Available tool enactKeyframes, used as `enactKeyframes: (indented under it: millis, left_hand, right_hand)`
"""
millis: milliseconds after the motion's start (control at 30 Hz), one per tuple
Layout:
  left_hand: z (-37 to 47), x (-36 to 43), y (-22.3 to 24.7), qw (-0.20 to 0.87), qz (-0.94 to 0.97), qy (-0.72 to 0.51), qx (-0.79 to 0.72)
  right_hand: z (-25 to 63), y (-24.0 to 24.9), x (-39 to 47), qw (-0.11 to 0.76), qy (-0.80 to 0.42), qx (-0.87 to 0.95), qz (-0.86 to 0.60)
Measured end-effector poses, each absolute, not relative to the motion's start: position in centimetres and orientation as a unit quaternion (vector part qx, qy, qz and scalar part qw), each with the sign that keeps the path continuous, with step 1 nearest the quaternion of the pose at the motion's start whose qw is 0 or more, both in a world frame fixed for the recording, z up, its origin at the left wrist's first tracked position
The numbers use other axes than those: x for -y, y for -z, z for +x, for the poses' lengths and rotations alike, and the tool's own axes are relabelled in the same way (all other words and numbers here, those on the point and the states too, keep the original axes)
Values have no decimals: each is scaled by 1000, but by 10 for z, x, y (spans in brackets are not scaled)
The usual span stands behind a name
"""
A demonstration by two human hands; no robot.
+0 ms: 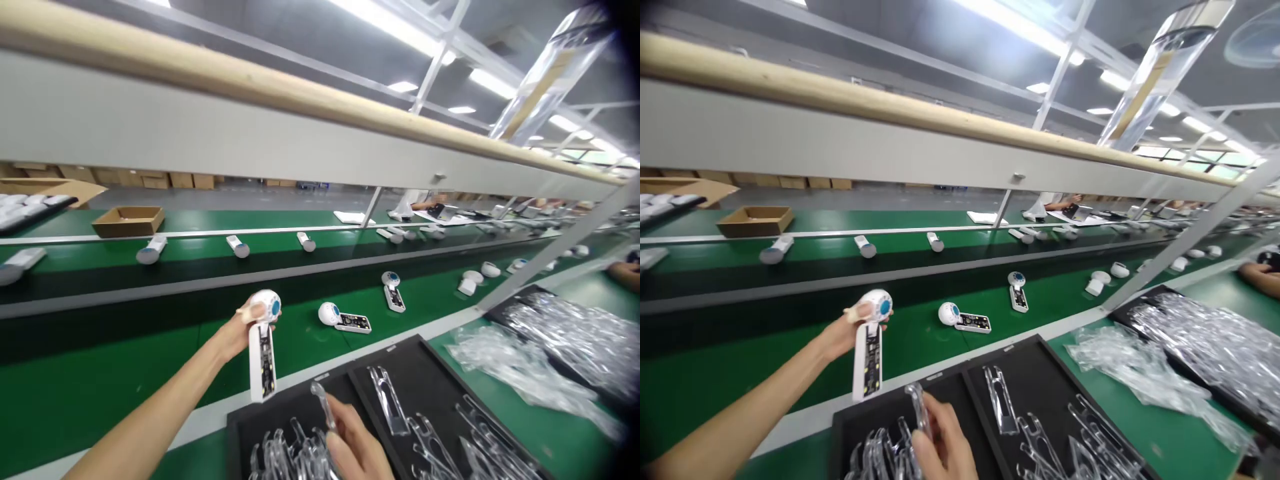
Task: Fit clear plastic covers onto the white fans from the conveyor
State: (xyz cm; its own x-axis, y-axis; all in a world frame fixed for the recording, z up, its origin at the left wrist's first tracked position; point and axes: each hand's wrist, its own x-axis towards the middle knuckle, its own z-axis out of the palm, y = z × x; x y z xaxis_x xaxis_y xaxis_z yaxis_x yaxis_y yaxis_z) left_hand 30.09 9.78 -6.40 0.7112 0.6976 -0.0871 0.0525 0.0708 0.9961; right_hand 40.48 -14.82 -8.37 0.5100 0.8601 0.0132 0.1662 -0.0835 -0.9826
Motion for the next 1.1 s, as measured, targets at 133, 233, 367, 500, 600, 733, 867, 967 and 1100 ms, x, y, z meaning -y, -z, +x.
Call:
enactKeyframes:
  millis: [133,233,367,500,600,733,867,967,1100]
  left_hand:
    - [243,-61,35,848,367,-351,-151]
    - [220,-38,22,881,279,-371,-88]
    - [201,-24,8,877,298,-368,-80]
    - [190,-19,-4,841,344,-399,-126]
    - [183,-13,-8,810,375,-410,-186]
    - [170,-1,-2,816,411,-318,-254]
    - [159,14,4,774,436,-246,-388]
    - [160,25,5,703,455,-308,-452]
    - [168,40,10,668,459,-368,-456]
  right_hand:
    - [343,49,111,521,-211,447,-696]
    - [297,27,97,455,-148,512,-714]
    - [259,22,94,404,-46,520,-751]
    - [243,35,99,408,-35,532,-741]
    - [244,34,106,410,-135,530,-730]
    - [252,21,114,364,-151,550,-736]
    - [256,16,114,345,-133,556,-744]
    - [259,20,102,449,-178,421,-768]
    - [265,30,82,526,-179,302,-775]
